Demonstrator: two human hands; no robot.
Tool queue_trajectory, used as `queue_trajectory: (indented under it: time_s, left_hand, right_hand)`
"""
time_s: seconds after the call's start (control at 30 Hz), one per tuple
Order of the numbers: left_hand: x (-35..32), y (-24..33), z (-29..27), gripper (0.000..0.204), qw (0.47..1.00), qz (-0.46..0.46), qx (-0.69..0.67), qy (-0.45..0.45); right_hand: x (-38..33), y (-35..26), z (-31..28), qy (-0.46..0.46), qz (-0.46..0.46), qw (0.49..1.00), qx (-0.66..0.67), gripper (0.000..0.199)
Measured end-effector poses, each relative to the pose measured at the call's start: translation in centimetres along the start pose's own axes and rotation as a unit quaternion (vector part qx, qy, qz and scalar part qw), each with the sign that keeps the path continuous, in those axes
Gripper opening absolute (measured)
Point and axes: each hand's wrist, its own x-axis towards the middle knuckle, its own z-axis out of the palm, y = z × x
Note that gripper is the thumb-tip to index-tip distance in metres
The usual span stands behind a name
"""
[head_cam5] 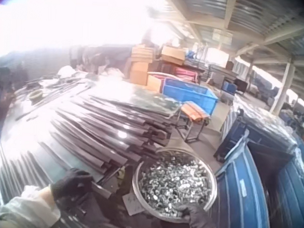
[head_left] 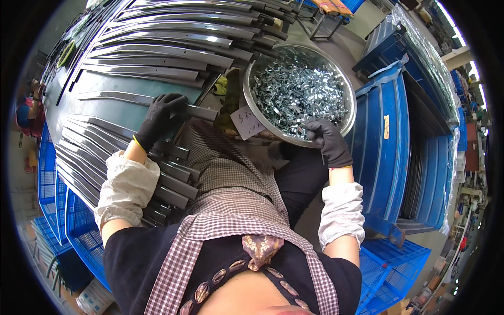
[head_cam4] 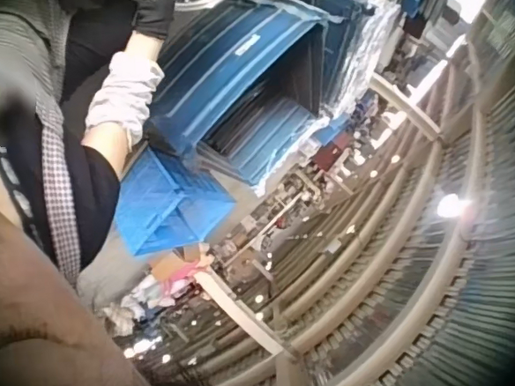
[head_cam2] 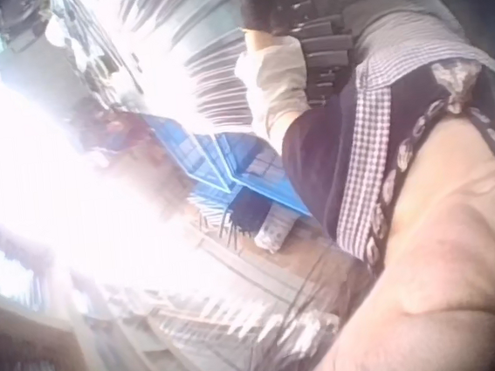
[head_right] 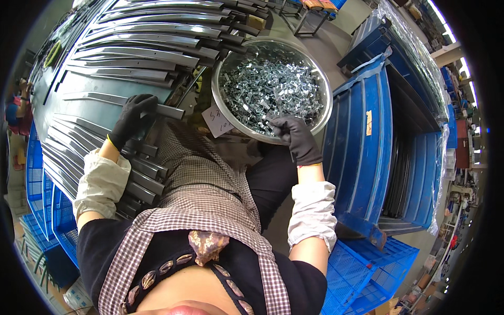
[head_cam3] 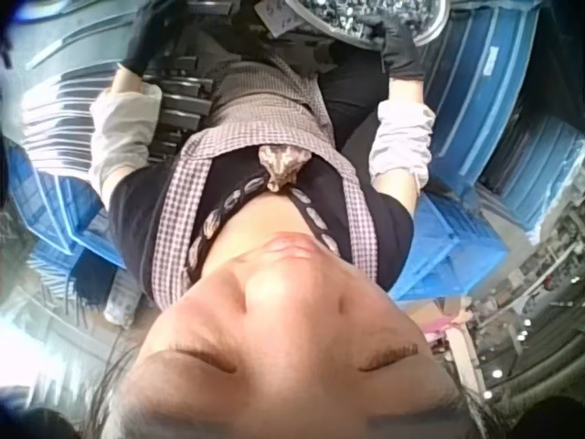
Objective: The person repeatedly picks up long metal frame pieces and small fasteners from a bowl, then inserts the fasteners into holes along the frames. The person handles the frames and fasteners one at a time, placing the fastened pieces back on the work surface.
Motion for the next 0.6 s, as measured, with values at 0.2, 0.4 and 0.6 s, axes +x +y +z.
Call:
queue_trajectory:
  time_s: [0.2, 0.4, 0.6]
  left_hand:
    - [1.2, 10.2, -0.7, 0.024, 0.946, -0.056, -0.281, -0.152]
    - [0.3, 12.5, 0.0, 0.024, 0.868, -0.101, -0.415, -0.251]
    - [-1.1, 10.8, -0.8, 0.035, 0.973, 0.089, -0.172, -0.125]
  right_hand:
    - [-3.2, 0.9, 9.4, -0.036, -0.071, 0.996, -0.041, 0.010]
    - [-3.4, 5.6, 16.9, -0.105, -0.328, 0.911, -0.227, 0.008]
    - [-2.2, 6.2, 19.1, -0.170, -0.058, 0.984, 0.000, 0.038]
